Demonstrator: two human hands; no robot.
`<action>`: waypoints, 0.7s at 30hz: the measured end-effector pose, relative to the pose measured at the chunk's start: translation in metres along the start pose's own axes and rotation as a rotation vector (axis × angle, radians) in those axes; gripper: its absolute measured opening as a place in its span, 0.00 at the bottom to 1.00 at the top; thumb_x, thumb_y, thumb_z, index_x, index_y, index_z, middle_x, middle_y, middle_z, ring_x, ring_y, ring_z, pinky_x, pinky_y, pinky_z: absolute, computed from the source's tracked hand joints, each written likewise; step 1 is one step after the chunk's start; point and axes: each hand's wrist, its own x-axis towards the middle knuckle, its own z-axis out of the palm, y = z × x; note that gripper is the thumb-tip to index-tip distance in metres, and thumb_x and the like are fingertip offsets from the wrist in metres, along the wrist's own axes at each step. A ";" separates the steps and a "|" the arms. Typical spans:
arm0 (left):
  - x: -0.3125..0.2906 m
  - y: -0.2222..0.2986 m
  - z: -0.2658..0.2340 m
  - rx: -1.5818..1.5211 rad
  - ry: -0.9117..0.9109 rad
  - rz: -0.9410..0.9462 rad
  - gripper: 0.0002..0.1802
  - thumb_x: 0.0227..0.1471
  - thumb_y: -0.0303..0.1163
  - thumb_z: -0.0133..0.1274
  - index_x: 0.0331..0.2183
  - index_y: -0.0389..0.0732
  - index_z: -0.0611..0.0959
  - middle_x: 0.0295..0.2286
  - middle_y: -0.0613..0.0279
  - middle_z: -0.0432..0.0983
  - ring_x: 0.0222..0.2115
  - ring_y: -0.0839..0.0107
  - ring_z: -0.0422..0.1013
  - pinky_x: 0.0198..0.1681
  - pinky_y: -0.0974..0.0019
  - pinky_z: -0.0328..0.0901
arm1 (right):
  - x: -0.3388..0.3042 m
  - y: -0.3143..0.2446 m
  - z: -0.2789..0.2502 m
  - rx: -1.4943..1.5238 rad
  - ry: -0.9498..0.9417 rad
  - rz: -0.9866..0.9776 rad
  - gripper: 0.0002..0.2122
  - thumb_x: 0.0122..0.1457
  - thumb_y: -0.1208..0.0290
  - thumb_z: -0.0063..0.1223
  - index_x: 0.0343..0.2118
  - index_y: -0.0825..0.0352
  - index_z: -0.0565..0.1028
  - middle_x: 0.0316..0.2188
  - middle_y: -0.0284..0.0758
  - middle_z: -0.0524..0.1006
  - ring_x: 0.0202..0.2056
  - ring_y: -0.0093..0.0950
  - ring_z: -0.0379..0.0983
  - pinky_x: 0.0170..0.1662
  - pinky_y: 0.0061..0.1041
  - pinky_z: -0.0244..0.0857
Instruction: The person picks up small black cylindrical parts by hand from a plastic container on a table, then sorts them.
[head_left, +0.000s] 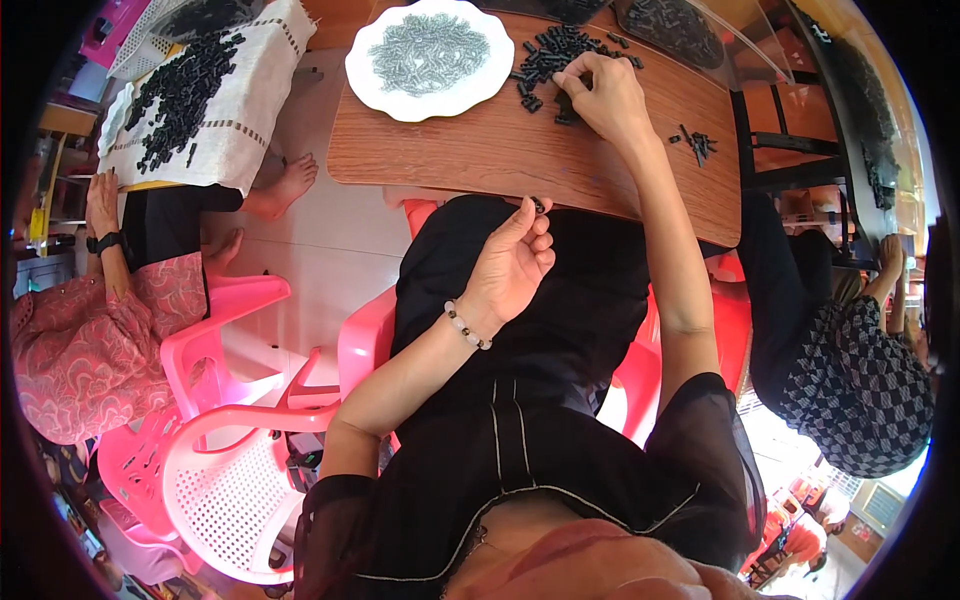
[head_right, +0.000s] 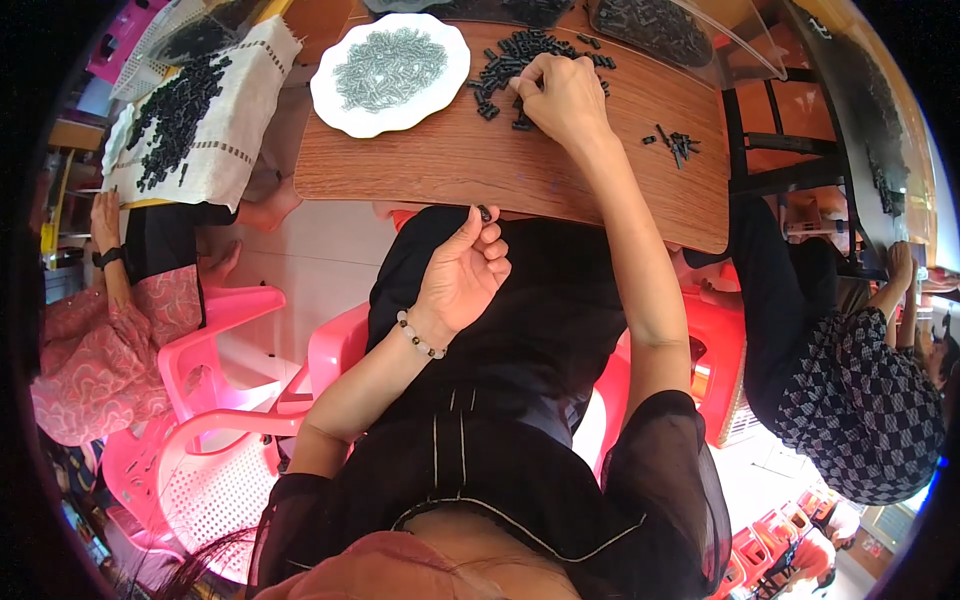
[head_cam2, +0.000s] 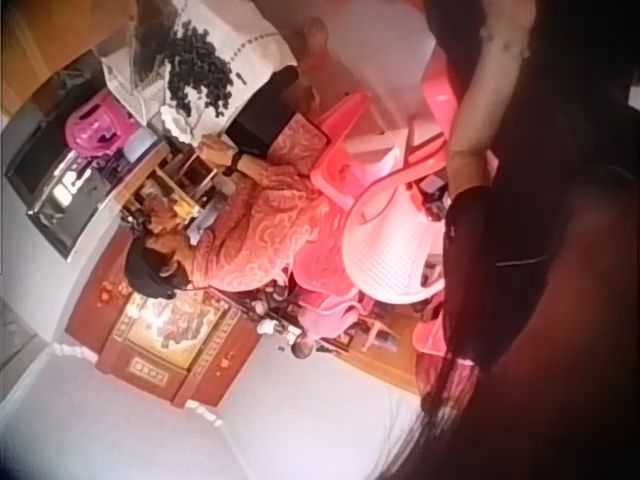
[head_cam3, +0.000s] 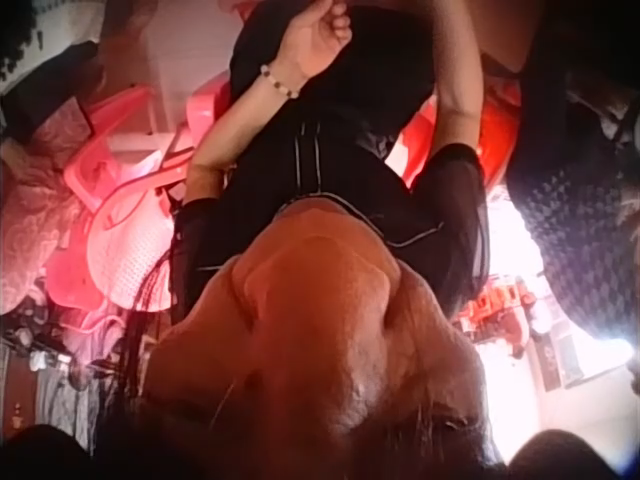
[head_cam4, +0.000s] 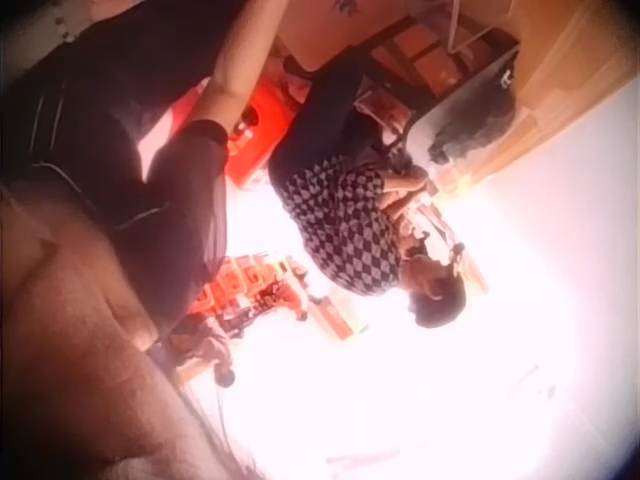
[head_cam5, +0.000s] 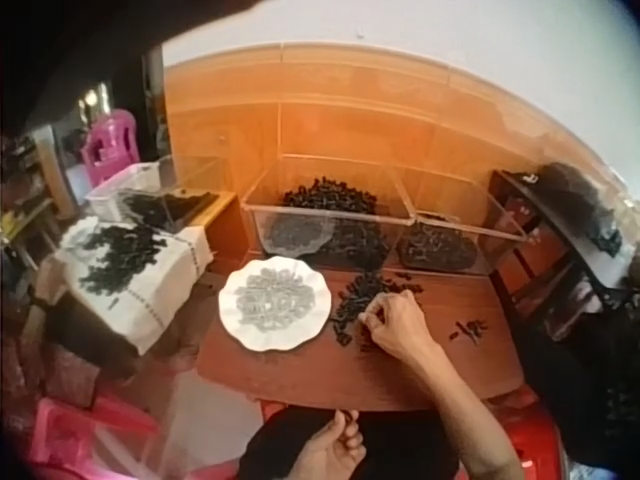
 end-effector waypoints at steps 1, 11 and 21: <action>0.000 0.000 -0.001 -0.012 0.005 -0.005 0.15 0.57 0.43 0.54 0.40 0.43 0.77 0.25 0.75 0.66 0.24 0.83 0.61 0.29 0.78 0.59 | 0.000 0.000 -0.001 0.050 -0.009 0.013 0.09 0.52 0.65 0.60 0.26 0.68 0.79 0.18 0.39 0.77 0.22 0.35 0.71 0.31 0.36 0.67; 0.002 -0.001 -0.004 -0.047 0.001 -0.030 0.14 0.58 0.41 0.52 0.40 0.42 0.75 0.25 0.72 0.66 0.25 0.79 0.62 0.29 0.76 0.60 | -0.002 0.006 -0.001 0.240 0.067 0.057 0.09 0.53 0.68 0.59 0.25 0.70 0.78 0.15 0.37 0.75 0.17 0.28 0.69 0.26 0.31 0.64; 0.002 -0.002 0.000 -0.032 0.037 -0.028 0.15 0.56 0.42 0.55 0.40 0.42 0.77 0.25 0.74 0.66 0.23 0.83 0.61 0.28 0.78 0.59 | -0.001 0.004 0.004 0.124 0.033 -0.101 0.04 0.51 0.71 0.61 0.28 0.64 0.81 0.21 0.35 0.78 0.24 0.29 0.69 0.31 0.31 0.64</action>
